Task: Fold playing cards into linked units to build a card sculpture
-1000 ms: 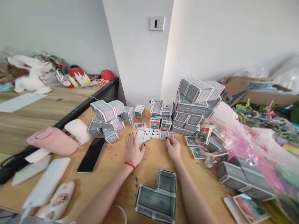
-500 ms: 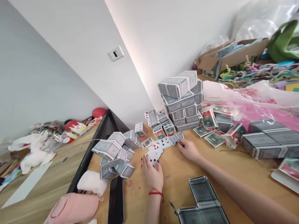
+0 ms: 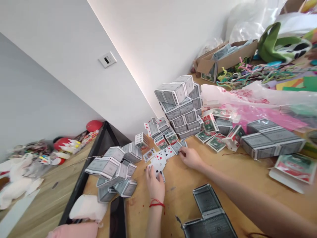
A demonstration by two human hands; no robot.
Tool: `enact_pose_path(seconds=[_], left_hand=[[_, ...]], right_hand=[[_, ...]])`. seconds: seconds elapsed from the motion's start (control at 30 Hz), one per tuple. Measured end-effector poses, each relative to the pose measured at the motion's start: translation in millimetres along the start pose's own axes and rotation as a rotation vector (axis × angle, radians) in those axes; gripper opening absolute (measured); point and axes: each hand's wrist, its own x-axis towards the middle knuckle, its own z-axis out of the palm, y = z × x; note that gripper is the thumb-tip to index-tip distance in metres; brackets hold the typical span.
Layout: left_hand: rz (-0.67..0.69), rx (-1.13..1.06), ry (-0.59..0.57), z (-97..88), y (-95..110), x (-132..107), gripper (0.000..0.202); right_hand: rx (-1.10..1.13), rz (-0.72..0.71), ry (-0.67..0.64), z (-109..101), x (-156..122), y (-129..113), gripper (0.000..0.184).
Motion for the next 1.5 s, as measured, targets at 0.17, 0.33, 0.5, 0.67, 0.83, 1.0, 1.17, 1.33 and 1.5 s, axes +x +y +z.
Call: enact_pose_path(seconds=[0.17,0.33,0.5,0.67,0.83,1.0,1.17,1.33,1.5], left_hand=[[0.044,0.029,-0.007,-2.2,8.8,7.0,0.030],[0.062,0.068,-0.006,-24.8,31.7,14.7,0.036],[0.192,-0.058,0.099,-42.9,65.6,23.2,0.045],[0.358,-0.208,-0.060,-19.8,90.6,19.6,0.056],[0.296,-0.184,-0.161,-4.3,82.3,8.0,0.067],[-0.083,0.082,-0.060,-22.0,34.6,-14.0,0.081],[-0.212,0.119,-0.159,-39.0,13.1,-37.5,0.055],[-0.284,0.101,-0.202,-50.2,21.0,-43.0,0.055],[-0.270,0.072,-0.135,-59.2,29.4,-39.3,0.056]], right_hand=[[0.033,-0.001,0.054,-1.6,0.1,-2.2,0.018],[0.125,-0.041,0.055,-5.1,-2.7,-2.4,0.017],[0.521,0.061,-0.053,-7.7,-5.0,-6.4,0.024],[0.820,0.110,-0.388,-4.5,-14.6,-15.9,0.033],[0.758,0.136,-0.240,-0.6,-15.3,-11.6,0.033],[0.738,0.169,-0.198,1.3,-7.6,-6.3,0.035],[0.760,0.189,-0.199,3.5,-6.7,-4.2,0.034],[0.777,0.190,-0.200,1.4,-7.4,-5.4,0.030],[0.802,0.176,-0.206,-2.4,-9.6,-7.4,0.028]])
